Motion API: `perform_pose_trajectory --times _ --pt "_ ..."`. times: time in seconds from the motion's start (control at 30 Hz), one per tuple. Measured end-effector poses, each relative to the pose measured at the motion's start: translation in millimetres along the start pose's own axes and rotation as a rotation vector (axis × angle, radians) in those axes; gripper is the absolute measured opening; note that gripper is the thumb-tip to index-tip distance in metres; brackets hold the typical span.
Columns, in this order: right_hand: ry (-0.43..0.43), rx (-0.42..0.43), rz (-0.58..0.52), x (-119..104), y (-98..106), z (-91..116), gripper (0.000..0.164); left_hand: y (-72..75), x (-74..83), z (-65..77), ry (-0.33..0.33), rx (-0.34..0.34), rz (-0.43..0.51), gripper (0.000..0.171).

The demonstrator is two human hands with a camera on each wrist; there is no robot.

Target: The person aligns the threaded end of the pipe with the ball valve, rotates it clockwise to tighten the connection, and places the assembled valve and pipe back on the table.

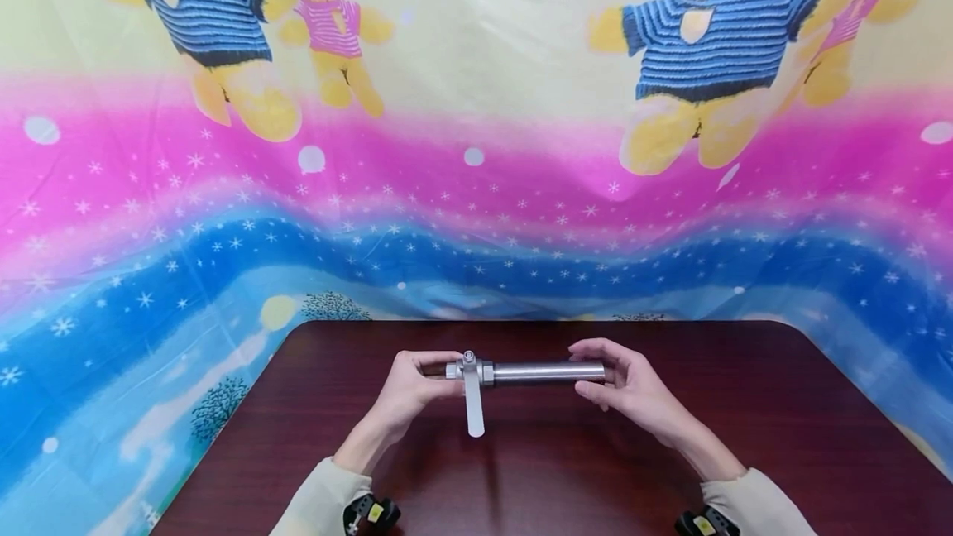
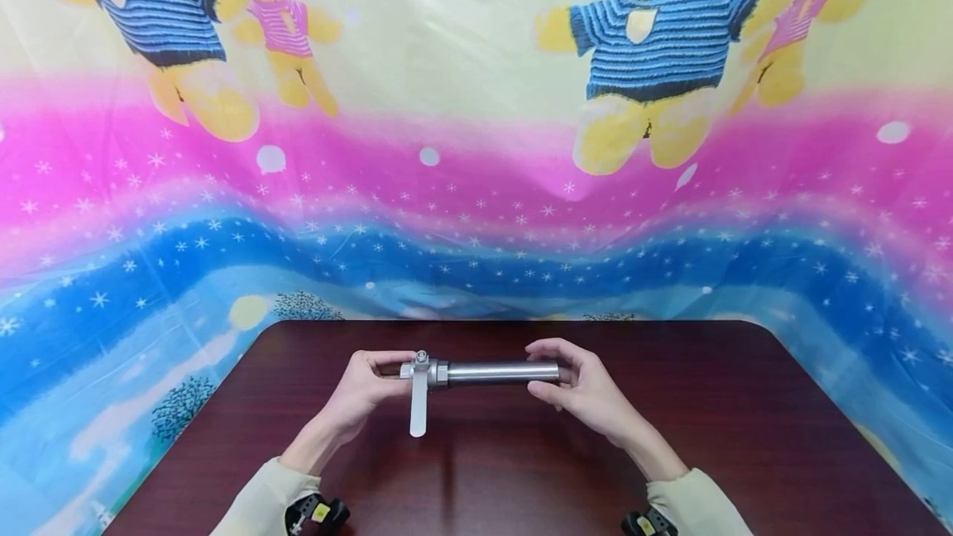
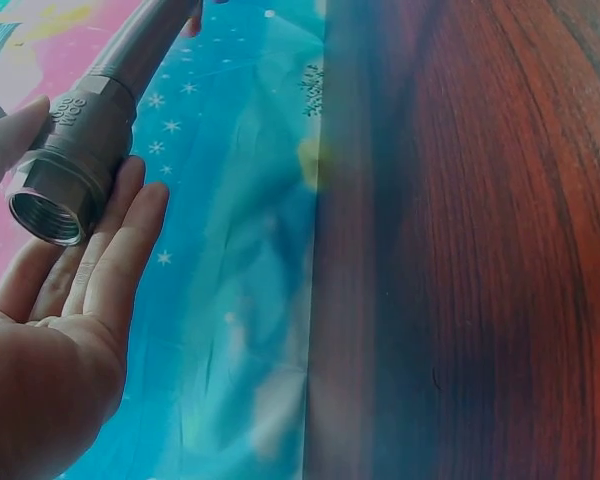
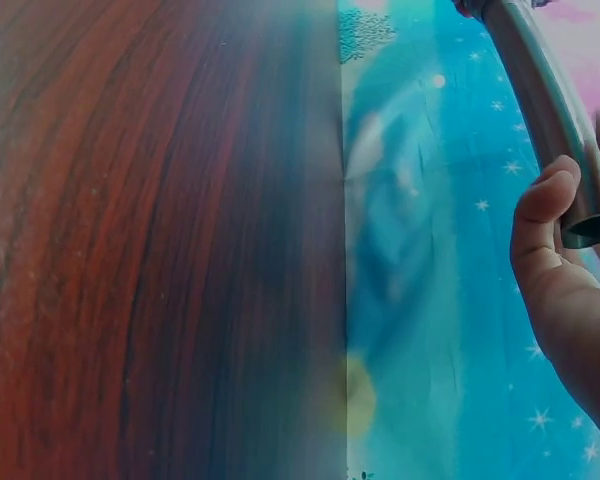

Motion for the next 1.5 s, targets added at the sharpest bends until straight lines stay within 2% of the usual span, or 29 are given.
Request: perform_pose_trajectory --times 0.07,0.27,0.47,0.67,0.87,1.07,1.27,1.5 --pt "0.005 0.003 -0.002 -1.3 -0.5 -0.1 0.04 -0.1 -0.2 -0.3 0.002 0.001 0.002 0.042" --pt "-0.07 0.026 0.058 -4.3 -1.6 0.1 0.031 -0.7 1.2 0.3 0.008 0.006 0.004 0.042" --pt "-0.006 0.004 0.022 -3.4 -0.5 0.7 0.041 -1.7 1.8 -0.8 0.002 -0.001 -0.012 0.041" --pt "-0.069 0.007 0.05 -2.6 1.3 -0.7 0.031 -1.8 1.3 -0.2 0.011 0.008 0.0 0.041" --pt "-0.015 -0.026 0.024 -2.0 1.8 0.2 0.038 -3.2 -0.9 -0.5 0.012 0.007 -0.003 0.041" --pt "-0.07 -0.021 0.056 -3.4 2.9 0.0 0.029 -2.3 -1.2 0.8 0.02 0.007 0.013 0.042" --pt "0.01 -0.04 0.035 -7.8 2.1 0.1 0.04 -2.1 0.4 0.4 0.015 0.005 0.01 0.042" --pt "-0.068 0.013 0.053 -5.9 1.3 -1.2 0.03 -3.3 1.1 0.4 0.027 0.012 0.018 0.043"
Point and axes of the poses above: each hand's wrist, its own z-axis away from the middle knuckle, its own y-axis out of the back of the hand, x = y × z, the point moved 1 cm from there along -z, towards the middle knuckle, and after that the axes turned 8 degrees about x, right-handed, at the moved point
